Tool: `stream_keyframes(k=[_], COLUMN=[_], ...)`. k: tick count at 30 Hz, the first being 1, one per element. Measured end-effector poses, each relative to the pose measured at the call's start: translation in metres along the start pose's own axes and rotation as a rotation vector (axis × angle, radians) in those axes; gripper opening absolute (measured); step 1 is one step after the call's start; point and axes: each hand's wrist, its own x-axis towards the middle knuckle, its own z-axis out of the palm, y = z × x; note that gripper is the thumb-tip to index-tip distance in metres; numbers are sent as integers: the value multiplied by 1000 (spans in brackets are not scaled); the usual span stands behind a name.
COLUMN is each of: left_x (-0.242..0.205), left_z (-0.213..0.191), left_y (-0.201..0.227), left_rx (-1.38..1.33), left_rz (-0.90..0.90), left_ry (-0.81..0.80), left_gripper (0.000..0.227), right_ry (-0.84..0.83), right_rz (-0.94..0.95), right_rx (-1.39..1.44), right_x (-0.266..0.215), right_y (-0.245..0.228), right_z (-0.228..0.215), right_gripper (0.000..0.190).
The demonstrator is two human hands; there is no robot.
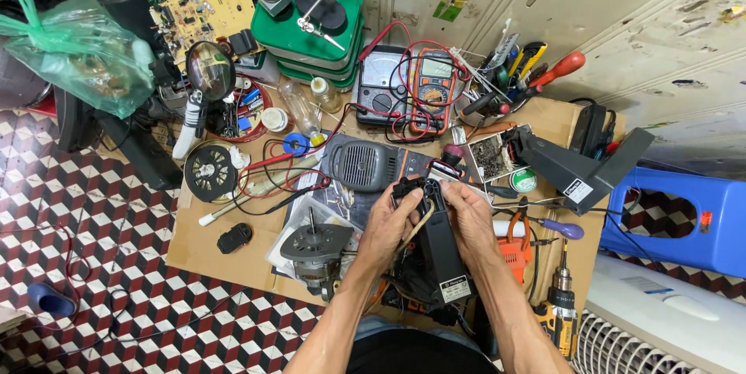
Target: Repairing and testing an electronic motor assembly for an appliance on a workshop workbench.
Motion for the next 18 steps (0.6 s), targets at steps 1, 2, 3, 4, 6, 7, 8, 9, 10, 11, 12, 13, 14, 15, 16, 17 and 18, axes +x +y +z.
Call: stream_keyframes(k=[1, 2, 3, 4, 6, 7, 8, 9, 10, 11, 12, 13, 14, 15, 16, 17, 18], left_x=[2, 3, 5, 5, 5, 9, 11, 14, 15, 15, 15, 15, 14, 14, 14, 14, 14], left_z=[2, 5, 7, 10, 15, 17, 17, 17, 18, 20, 21, 22, 22, 23, 22, 22, 22], left_y=[0, 0, -1, 1, 4, 2, -1, -3, -2, -1, 0, 0, 1, 1, 1, 0, 0], left_rx=[0, -31, -63, -66, -81, -85, -61, -37, -39, -26, -11, -12, -9, -6, -4, -6, -8], left_rz=[1, 0, 0, -3, 22, 19, 27, 34, 33, 15, -4, -6, -2, 2, 1, -4, -9], left_ry=[-1, -13, -25, -27, -58, -60, -56, -51, -50, -37, -26, -25, -23, -21, -22, -18, -13], left_gripper=[40, 39, 38, 38, 37, 37, 37, 37, 37, 37, 38, 38, 38, 38, 38, 38, 39], right_ry=[0, 7, 15, 18, -4, 0, 10, 20, 20, 28, 37, 39, 28, 17, 18, 11, 4], right_rz=[-2, 2, 5, 5, -15, -14, -20, -26, -24, -31, -39, -37, -45, -53, -53, -55, -57], right_rx=[0, -2, -3, -5, -20, -23, -35, -46, -47, -50, -52, -52, -49, -45, -44, -47, -52], right_x=[4, 8, 11, 11, 12, 10, 7, 5, 6, 6, 6, 5, 4, 3, 3, 2, 1], right_y=[0, 1, 2, 0, -4, -8, -11, -14, -14, -14, -13, -14, -15, -16, -16, -16, -17], right_z=[-4, -9, -13, -14, -17, -16, -14, -12, -13, -15, -16, -16, -15, -15, -15, -14, -14], right_gripper=[14, 14, 14, 14, 16, 16, 17, 18, 18, 18, 18, 18, 18, 18, 18, 18, 18])
